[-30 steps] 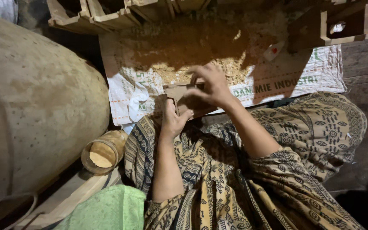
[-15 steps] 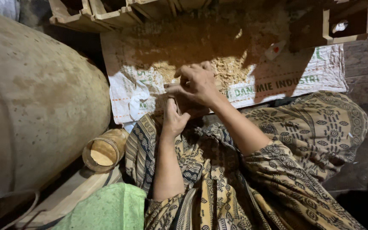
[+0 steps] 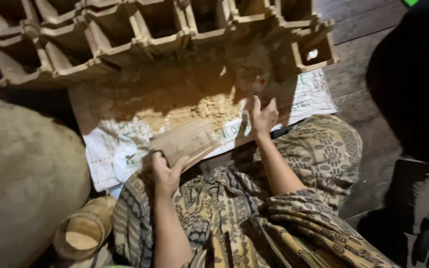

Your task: The person applies adhesive to the joints of wooden components and fits them together to assemble a small box-like structure, working on a mat amongst several other completed wooden grids.

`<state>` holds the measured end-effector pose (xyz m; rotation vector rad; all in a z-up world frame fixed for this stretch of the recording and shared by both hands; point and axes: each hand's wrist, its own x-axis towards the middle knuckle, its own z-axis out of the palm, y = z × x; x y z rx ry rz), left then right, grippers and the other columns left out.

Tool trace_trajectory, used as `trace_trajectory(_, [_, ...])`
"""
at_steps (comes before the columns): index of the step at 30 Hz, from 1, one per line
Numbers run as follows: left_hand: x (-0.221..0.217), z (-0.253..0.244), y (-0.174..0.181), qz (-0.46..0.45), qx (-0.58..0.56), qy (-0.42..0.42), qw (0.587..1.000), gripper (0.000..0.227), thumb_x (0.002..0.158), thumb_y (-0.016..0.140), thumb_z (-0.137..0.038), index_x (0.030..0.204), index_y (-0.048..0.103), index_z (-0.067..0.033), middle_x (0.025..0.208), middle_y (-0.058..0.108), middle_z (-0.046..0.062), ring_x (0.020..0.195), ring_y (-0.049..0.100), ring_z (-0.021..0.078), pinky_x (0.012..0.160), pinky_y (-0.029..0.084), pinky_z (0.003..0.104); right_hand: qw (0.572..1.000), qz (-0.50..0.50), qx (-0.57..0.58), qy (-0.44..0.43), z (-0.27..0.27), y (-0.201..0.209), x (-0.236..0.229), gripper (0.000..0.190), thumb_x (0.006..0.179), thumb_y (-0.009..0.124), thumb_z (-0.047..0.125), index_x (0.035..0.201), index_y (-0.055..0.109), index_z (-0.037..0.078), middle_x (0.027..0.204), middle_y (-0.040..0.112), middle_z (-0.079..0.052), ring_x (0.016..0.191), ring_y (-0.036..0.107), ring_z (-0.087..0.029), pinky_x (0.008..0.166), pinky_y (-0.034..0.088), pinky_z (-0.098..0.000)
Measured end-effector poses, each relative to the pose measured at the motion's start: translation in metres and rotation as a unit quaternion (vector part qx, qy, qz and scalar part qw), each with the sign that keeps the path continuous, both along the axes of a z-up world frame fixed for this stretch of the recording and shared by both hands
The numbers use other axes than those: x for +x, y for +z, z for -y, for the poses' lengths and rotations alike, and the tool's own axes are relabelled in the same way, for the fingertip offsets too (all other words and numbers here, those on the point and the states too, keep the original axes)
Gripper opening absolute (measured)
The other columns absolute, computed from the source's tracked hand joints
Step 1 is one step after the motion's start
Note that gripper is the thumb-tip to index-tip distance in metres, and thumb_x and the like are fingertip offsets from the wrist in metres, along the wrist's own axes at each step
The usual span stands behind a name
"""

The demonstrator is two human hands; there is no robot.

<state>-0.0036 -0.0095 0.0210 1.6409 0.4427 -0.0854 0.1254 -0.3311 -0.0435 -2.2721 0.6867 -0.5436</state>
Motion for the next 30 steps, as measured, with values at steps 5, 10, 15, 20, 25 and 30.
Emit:
trace_trajectory(5, [-0.012,0.0,-0.022,0.029,-0.037,0.061,0.997,0.053,0.075,0.09,-0.012,0.112,0.053,-0.001,0.1,0.07,0.018,0.094,0.066,0.019,0.088,0.055,0.039,0.996,-0.053,0.077,-0.011,0.042,-0.119,0.043,0.032,0.09,0.073,0.033,0.09,0.07,0.001,0.08,0.074,-0.024,0.088,0.074,-0.04,0.084,0.054,-0.0492])
trace_trajectory(10, [-0.031,0.014,-0.038,0.034,-0.029,0.109,0.993,0.056,0.075,0.089,-0.012,0.114,0.05,-0.0014,0.1,0.065,0.02,0.098,0.063,0.0223,0.085,0.055,0.042,0.998,0.011,0.019,0.067,0.068,-0.19,0.061,0.032,0.081,0.068,0.015,0.079,0.068,-0.016,0.068,0.061,-0.038,0.081,0.069,-0.05,0.072,0.049,-0.0562])
trace_trajectory(15, [-0.023,0.057,0.037,0.024,-0.122,0.199,0.972,0.052,0.079,0.085,-0.011,0.119,0.052,-0.0043,0.104,0.064,0.019,0.097,0.062,0.0238,0.083,0.057,0.042,0.952,-0.293,0.085,0.007,0.087,-0.112,0.055,0.074,0.077,0.078,0.076,0.107,0.061,0.01,0.105,0.077,-0.016,0.118,0.067,-0.041,0.116,0.027,-0.0577])
trace_trajectory(20, [-0.027,0.076,0.058,0.006,-0.103,0.193,0.976,0.031,0.095,0.07,-0.024,0.11,0.052,-0.0042,0.105,0.059,0.014,0.103,0.054,0.0216,0.1,0.046,0.042,0.941,-0.037,0.272,0.196,0.003,0.084,0.003,0.023,0.089,0.086,0.022,0.095,0.074,0.002,0.08,0.069,-0.007,0.066,0.065,-0.012,0.068,0.056,-0.0299])
trace_trajectory(25, [-0.041,0.076,-0.009,-0.115,-0.049,0.145,0.981,0.06,0.107,0.039,-0.056,0.14,0.054,-0.0078,0.137,0.057,0.023,0.132,0.052,0.0357,0.121,0.026,0.048,0.912,-0.055,0.291,0.286,-0.018,0.124,-0.031,0.016,0.094,0.079,0.015,0.103,0.072,0.004,0.083,0.062,-0.002,0.078,0.055,-0.01,0.071,0.052,-0.0266])
trace_trajectory(30, [-0.012,0.082,0.072,-0.016,-0.141,0.146,0.979,0.07,0.112,0.011,-0.047,0.137,0.047,0.0082,0.142,0.042,0.037,0.139,0.036,0.0361,0.124,0.018,0.052,0.914,-0.018,0.222,0.34,-0.049,0.14,-0.051,0.041,0.085,0.091,0.02,0.116,0.07,0.004,0.081,0.067,-0.007,0.073,0.06,-0.011,0.067,0.052,-0.0249])
